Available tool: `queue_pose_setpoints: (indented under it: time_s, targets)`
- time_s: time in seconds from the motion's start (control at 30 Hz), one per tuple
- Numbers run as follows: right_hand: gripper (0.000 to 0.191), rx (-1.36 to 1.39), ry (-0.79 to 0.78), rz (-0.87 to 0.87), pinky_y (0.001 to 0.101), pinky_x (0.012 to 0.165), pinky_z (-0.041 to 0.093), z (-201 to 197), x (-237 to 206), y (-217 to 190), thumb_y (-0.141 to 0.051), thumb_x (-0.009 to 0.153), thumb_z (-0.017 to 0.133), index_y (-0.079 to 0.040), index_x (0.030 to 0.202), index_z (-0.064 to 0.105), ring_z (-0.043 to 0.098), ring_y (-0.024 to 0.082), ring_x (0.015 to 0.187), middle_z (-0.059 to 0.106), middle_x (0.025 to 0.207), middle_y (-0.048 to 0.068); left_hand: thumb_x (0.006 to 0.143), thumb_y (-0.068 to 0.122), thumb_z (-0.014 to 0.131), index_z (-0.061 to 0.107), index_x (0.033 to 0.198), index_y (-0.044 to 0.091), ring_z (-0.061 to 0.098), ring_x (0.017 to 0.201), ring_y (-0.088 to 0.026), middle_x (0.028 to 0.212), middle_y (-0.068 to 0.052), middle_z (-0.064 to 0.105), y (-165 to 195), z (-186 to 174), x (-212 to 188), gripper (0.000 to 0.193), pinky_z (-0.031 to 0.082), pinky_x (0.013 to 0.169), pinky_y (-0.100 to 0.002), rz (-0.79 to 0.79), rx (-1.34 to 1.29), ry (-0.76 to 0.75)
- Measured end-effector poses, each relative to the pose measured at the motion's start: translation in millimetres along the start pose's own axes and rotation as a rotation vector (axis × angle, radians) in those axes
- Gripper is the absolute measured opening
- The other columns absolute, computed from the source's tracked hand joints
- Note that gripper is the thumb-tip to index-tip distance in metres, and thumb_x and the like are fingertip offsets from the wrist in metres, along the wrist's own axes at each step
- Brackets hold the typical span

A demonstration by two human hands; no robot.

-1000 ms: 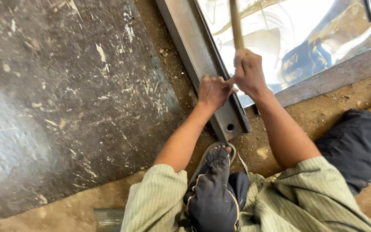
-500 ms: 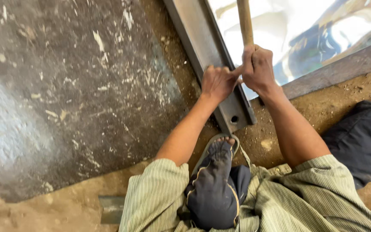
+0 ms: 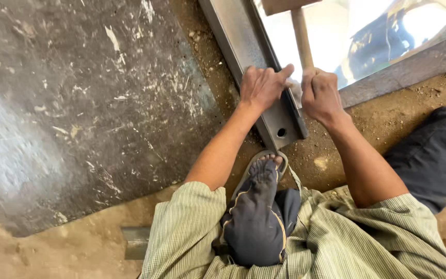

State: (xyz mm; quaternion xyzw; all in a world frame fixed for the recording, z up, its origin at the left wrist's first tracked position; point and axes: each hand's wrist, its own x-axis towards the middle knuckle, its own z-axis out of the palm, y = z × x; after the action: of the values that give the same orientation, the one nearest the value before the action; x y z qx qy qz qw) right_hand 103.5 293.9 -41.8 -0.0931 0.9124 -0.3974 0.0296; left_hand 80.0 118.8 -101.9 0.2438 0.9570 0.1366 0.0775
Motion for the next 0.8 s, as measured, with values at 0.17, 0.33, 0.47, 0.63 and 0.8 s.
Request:
queue_pose_setpoints:
  time_s: [0.17, 0.33, 0.47, 0.63, 0.8]
  targets:
    - [0.049, 0.143, -0.05, 0.256, 0.0367, 0.04, 0.041, -6.5, -17.0, -12.6, -0.016, 0.112, 0.039, -0.002, 0.067, 0.05, 0.05, 0.019, 0.046, 0.056, 0.062, 0.011, 0.09, 0.047, 0.063, 0.062, 0.112, 0.03, 0.06, 0.046, -0.021, 0.054, -0.003, 0.064, 3.2, -12.8, -2.8, 0.027, 0.04, 0.054, -0.039, 0.045, -0.042, 0.104]
    - [0.048, -0.019, -0.173, 0.303, 0.0348, 0.037, 0.04, 3.5, -38.9, 5.3, -0.019, 0.11, 0.044, -0.003, 0.065, 0.053, 0.049, 0.018, 0.042, 0.055, 0.061, 0.01, 0.092, 0.049, 0.065, 0.061, 0.113, 0.028, 0.061, 0.047, -0.021, 0.053, -0.003, 0.065, 3.9, -17.5, 0.3, 0.03, 0.042, 0.053, -0.04, 0.035, -0.021, -0.001]
    - [0.055, 0.038, -0.078, 0.171, 0.0338, 0.04, 0.04, 3.1, -59.4, 10.9, -0.019, 0.114, 0.043, 0.0, 0.062, 0.049, 0.048, 0.016, 0.045, 0.054, 0.063, 0.009, 0.096, 0.044, 0.066, 0.065, 0.109, 0.024, 0.055, 0.043, -0.016, 0.053, 0.002, 0.061, 3.5, -13.2, -5.6, 0.024, 0.041, 0.049, -0.036, 0.066, -0.038, 0.053]
    - [0.049, 0.11, -0.066, 0.375, 0.0355, 0.038, 0.04, -2.7, -72.9, 4.3, -0.022, 0.111, 0.042, -0.006, 0.066, 0.051, 0.048, 0.016, 0.042, 0.053, 0.057, 0.008, 0.099, 0.042, 0.06, 0.066, 0.077, 0.022, 0.047, 0.044, -0.013, 0.052, 0.003, 0.054, -17.0, -4.5, -6.6, 0.031, 0.037, 0.05, -0.033, 0.323, -0.32, 0.338]
    - [0.06, -0.03, -0.187, 0.321, 0.0376, 0.037, 0.038, -1.6, -88.1, 4.2, -0.022, 0.112, 0.043, -0.002, 0.056, 0.048, 0.044, 0.019, 0.04, 0.052, 0.06, 0.009, 0.11, 0.037, 0.048, 0.064, 0.088, 0.015, 0.055, 0.057, -0.012, 0.068, 0.001, 0.061, -86.8, -14.7, 53.9, 0.035, 0.043, 0.059, -0.035, 0.027, -0.292, 0.875]
